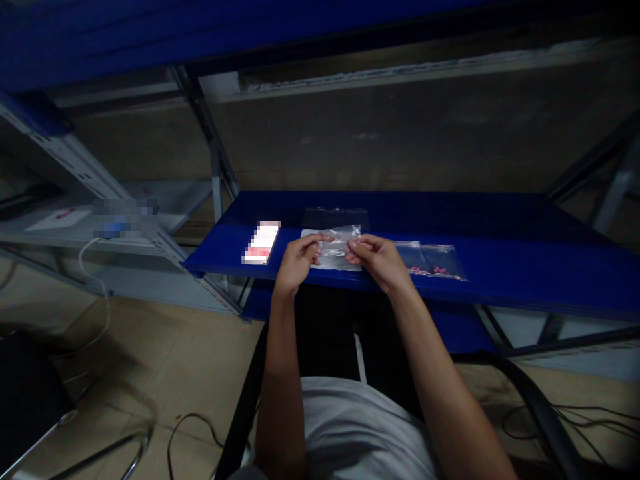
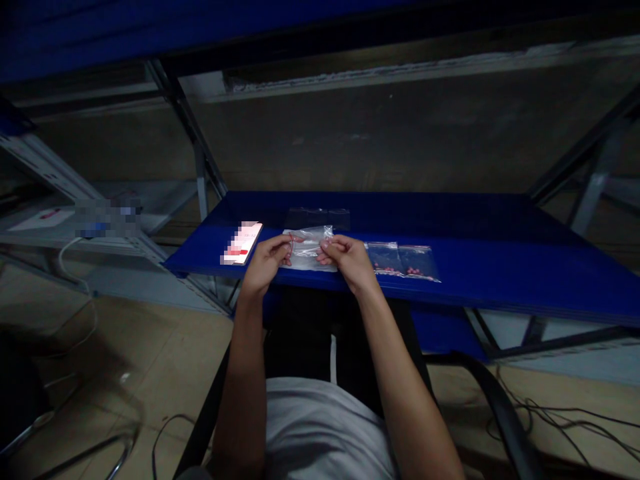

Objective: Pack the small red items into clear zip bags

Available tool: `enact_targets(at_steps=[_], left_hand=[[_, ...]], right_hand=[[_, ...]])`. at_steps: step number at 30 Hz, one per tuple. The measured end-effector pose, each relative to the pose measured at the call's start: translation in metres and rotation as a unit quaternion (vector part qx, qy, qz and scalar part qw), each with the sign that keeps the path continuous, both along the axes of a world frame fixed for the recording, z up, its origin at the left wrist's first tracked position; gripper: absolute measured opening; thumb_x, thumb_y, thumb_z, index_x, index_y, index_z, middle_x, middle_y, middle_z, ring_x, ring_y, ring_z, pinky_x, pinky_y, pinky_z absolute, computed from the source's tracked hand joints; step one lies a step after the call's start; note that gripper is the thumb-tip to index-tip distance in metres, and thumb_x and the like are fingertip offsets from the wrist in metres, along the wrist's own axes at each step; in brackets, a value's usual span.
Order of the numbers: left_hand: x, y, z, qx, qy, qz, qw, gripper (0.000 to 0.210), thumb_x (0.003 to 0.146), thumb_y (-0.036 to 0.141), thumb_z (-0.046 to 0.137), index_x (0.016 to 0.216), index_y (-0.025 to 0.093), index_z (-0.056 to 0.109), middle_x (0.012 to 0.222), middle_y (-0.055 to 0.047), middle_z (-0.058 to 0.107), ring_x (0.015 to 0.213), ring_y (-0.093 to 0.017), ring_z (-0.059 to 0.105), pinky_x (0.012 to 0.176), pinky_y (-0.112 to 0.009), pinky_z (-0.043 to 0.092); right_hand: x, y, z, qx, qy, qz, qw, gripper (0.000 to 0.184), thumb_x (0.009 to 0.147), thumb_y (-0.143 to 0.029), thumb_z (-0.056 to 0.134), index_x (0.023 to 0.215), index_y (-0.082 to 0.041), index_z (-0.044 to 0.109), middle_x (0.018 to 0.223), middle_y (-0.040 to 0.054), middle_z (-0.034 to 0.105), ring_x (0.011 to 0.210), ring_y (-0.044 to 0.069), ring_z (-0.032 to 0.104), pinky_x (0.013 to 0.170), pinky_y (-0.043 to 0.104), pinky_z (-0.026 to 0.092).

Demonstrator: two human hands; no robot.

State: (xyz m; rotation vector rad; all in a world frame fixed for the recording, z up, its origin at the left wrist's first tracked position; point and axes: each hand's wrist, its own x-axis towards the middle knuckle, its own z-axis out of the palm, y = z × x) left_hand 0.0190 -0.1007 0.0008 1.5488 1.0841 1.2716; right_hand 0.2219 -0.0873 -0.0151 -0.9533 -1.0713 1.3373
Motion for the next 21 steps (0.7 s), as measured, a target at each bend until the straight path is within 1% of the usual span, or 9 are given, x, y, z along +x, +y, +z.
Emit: enact_targets(at_steps=[3,5,7,8,10,11,13,17,21], left_hand=[[-0.009,0.003,0.0,-0.015,-0.002,0.05,0.999,0.025,0.098,0.027,0.051,0.108,0.021,0.073,0.086,-0.004,0.069,0.071,-0.012,0.067,0.056,-0.018,0.05],[-0.019,0.008,0.006,0.005,0.024,0.105,0.994,0.025,0.1,0.027,0.048,0.107,0.022,0.071,0.081,-0.002,0.065,0.068,-0.012,0.066,0.053,-0.018,0.046],[-0.03,0.016,0.013,0.037,0.085,0.137,0.986,0.024,0.098,0.025,0.05,0.106,0.023,0.073,0.078,-0.001,0.065,0.066,-0.013,0.065,0.057,-0.02,0.047],[-0.034,0.021,0.017,0.048,0.125,0.138,0.981,0.023,0.097,0.023,0.053,0.106,0.022,0.074,0.078,-0.002,0.067,0.067,-0.014,0.064,0.061,-0.022,0.048],[-0.038,0.033,0.021,0.053,0.207,0.12,0.969,0.021,0.093,0.02,0.059,0.103,0.021,0.078,0.083,-0.004,0.072,0.071,-0.016,0.066,0.068,-0.026,0.051],[-0.038,0.04,0.022,0.051,0.247,0.109,0.962,0.021,0.09,0.018,0.062,0.102,0.02,0.079,0.086,-0.005,0.074,0.075,-0.018,0.068,0.072,-0.028,0.052],[-0.037,0.052,0.018,0.047,0.314,0.098,0.943,0.022,0.086,0.015,0.067,0.103,0.018,0.08,0.089,-0.008,0.076,0.08,-0.021,0.069,0.077,-0.03,0.053],[-0.031,0.066,0.002,0.059,0.367,0.093,0.924,0.027,0.086,0.011,0.065,0.108,0.016,0.08,0.094,-0.011,0.078,0.087,-0.024,0.071,0.083,-0.032,0.054],[-0.027,0.066,-0.004,0.051,0.386,0.086,0.917,0.027,0.088,0.009,0.06,0.107,0.015,0.079,0.099,-0.013,0.08,0.092,-0.024,0.072,0.086,-0.032,0.053]], right_hand=[[0.012,0.022,0.023,0.043,-0.092,0.005,0.995,0.04,0.064,-0.049,0.093,0.079,-0.019,0.07,0.067,0.0033,0.071,0.061,0.018,0.068,0.061,0.031,0.056],[0.015,0.038,0.044,0.094,-0.183,0.019,0.978,0.032,0.074,-0.045,0.086,0.078,-0.019,0.069,0.066,0.0031,0.07,0.06,0.018,0.067,0.061,0.031,0.054],[0.012,0.051,0.064,0.156,-0.312,0.05,0.936,0.019,0.084,-0.035,0.076,0.078,-0.019,0.069,0.064,0.0022,0.069,0.058,0.017,0.065,0.06,0.03,0.049],[0.009,0.057,0.072,0.191,-0.376,0.063,0.904,0.014,0.086,-0.028,0.072,0.076,-0.019,0.069,0.062,0.0013,0.068,0.057,0.016,0.064,0.06,0.029,0.046],[-0.002,0.065,0.082,0.251,-0.474,0.081,0.84,0.013,0.085,-0.017,0.066,0.073,-0.02,0.068,0.059,0.0001,0.065,0.056,0.015,0.06,0.06,0.028,0.04],[-0.009,0.068,0.084,0.271,-0.505,0.086,0.814,0.015,0.084,-0.013,0.064,0.071,-0.02,0.068,0.059,-0.0002,0.064,0.056,0.014,0.058,0.06,0.028,0.038],[-0.02,0.071,0.083,0.288,-0.541,0.096,0.784,0.018,0.083,-0.008,0.062,0.071,-0.02,0.068,0.058,-0.0005,0.062,0.054,0.013,0.053,0.059,0.028,0.034],[-0.034,0.072,0.073,0.26,-0.583,0.122,0.76,0.024,0.086,-0.002,0.056,0.075,-0.019,0.069,0.05,-0.0024,0.054,0.044,0.011,0.045,0.056,0.029,0.03],[-0.04,0.069,0.074,0.254,-0.615,0.138,0.734,0.025,0.09,0.0,0.054,0.079,-0.017,0.07,0.054,-0.0007,0.057,0.041,0.01,0.045,0.054,0.028,0.03]])
